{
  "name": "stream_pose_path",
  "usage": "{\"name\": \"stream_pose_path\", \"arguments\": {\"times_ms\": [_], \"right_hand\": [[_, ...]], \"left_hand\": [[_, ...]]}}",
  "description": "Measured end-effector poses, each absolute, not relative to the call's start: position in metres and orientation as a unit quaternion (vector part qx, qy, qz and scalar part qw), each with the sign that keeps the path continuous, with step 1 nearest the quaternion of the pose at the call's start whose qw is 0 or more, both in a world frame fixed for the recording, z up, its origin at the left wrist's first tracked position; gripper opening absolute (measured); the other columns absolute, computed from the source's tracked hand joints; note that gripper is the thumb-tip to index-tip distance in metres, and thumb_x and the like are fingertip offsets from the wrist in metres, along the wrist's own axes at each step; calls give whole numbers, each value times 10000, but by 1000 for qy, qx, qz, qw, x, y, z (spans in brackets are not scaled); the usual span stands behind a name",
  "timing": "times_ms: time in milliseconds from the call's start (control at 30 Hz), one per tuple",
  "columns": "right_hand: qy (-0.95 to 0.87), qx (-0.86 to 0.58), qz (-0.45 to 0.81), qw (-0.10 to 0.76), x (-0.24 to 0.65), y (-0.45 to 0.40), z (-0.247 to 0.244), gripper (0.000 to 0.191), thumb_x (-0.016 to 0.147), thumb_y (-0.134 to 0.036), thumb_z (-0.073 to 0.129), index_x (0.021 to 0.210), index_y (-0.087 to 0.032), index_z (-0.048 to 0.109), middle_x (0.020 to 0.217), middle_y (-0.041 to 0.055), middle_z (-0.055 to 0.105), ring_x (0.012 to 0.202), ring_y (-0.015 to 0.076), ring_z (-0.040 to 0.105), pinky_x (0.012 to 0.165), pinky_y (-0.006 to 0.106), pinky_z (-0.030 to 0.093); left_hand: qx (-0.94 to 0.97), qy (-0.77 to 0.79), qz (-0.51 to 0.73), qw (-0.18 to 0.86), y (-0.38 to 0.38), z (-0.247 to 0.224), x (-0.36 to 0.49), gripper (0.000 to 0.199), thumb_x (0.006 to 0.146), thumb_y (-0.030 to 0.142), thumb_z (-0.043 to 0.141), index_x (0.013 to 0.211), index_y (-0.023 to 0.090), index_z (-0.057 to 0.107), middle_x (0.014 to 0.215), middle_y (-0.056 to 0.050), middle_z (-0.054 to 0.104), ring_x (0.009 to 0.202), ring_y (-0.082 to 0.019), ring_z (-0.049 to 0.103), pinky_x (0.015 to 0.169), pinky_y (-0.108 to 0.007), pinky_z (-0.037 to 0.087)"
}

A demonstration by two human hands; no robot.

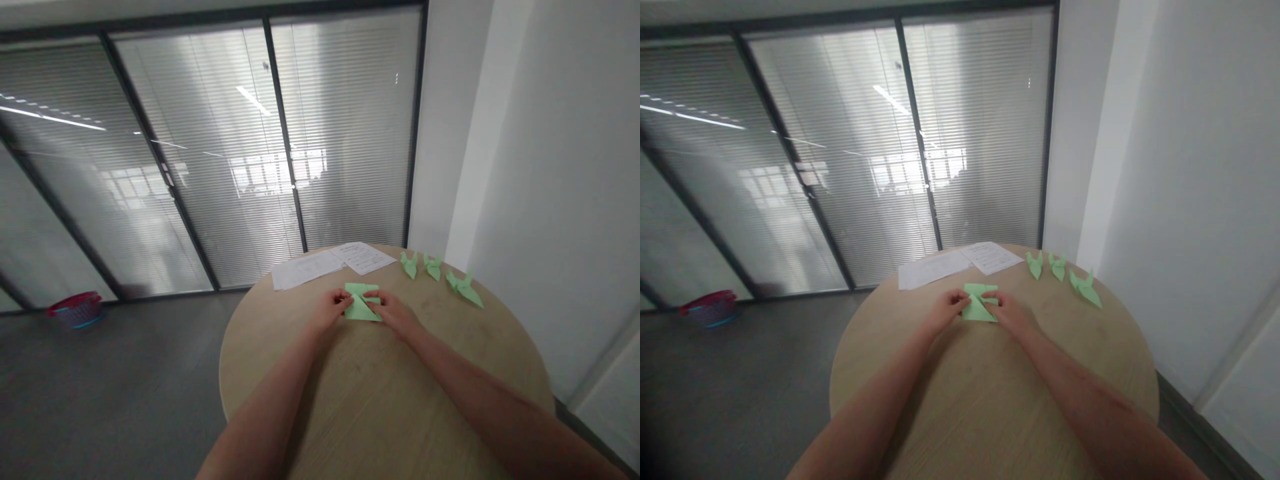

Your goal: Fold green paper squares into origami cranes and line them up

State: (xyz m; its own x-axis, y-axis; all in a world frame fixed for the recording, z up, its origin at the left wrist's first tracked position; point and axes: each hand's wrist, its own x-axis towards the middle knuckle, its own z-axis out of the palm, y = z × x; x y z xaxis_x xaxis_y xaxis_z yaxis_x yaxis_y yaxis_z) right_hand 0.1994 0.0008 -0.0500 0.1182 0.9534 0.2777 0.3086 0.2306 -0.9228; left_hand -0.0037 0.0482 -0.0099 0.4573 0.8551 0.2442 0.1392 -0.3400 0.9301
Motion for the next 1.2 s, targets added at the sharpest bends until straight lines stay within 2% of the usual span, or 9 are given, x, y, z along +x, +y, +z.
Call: {"name": "stream_pose_path", "arguments": {"times_ms": [100,233,333,500,567,733,900,1067,1200], "right_hand": [[-596,-530,309,518,197,1,-51,322,803,-353,666,1092,-234,744,730,0,676,599,160,577,529,238,417],[-601,-510,323,523,193,-2,-51,328,862,-423,613,1106,-232,719,717,4,648,582,157,558,510,237,405],[-613,-511,318,511,191,-4,-50,332,870,-433,601,1109,-230,708,684,-6,609,551,148,518,491,235,373],[-646,-501,253,517,188,-5,-47,272,872,-446,627,998,-225,723,773,4,652,633,152,542,564,245,412],[-649,-490,253,524,187,-6,-46,292,898,-477,602,995,-226,715,815,13,672,668,161,570,590,256,442],[-631,-500,297,512,183,-7,-51,316,792,-355,712,1083,-253,645,762,-23,646,569,149,569,530,261,465],[-586,-497,360,529,182,-5,-52,298,806,-292,686,1089,-255,599,785,-3,685,586,185,664,543,300,541],[-581,-488,353,547,182,-5,-51,353,828,-328,676,1164,-255,594,914,32,709,687,201,693,586,323,591],[-602,-485,280,569,183,-2,-54,619,821,-308,687,1412,-294,505,1183,71,709,956,247,712,803,390,608]], "left_hand": [[699,349,429,454,46,-7,-4,348,694,393,819,902,175,645,684,27,602,619,-122,539,596,-245,402],[676,356,448,464,43,-5,-5,599,680,299,823,1217,184,582,725,30,658,654,-143,597,630,-251,430],[664,368,454,466,42,-4,-5,714,675,276,828,1325,169,550,742,16,684,667,-154,615,643,-260,443],[660,342,429,513,43,-5,-2,441,663,344,847,1012,121,695,879,-78,751,747,-190,665,704,-299,496],[660,334,426,521,42,-4,-2,395,661,374,852,929,120,711,902,-91,759,775,-203,674,724,-309,503],[658,338,439,511,40,-3,-3,396,671,392,851,938,132,719,911,-88,766,793,-212,680,710,-302,497],[637,341,452,523,41,-5,-1,570,660,403,868,1122,127,681,912,-97,768,759,-206,685,690,-298,506],[631,327,447,544,40,-5,0,600,644,400,888,1123,114,666,928,-109,769,768,-204,690,712,-304,521],[641,317,440,543,40,-5,-2,498,652,373,880,1039,118,695,922,-104,762,768,-190,678,726,-296,507]]}}
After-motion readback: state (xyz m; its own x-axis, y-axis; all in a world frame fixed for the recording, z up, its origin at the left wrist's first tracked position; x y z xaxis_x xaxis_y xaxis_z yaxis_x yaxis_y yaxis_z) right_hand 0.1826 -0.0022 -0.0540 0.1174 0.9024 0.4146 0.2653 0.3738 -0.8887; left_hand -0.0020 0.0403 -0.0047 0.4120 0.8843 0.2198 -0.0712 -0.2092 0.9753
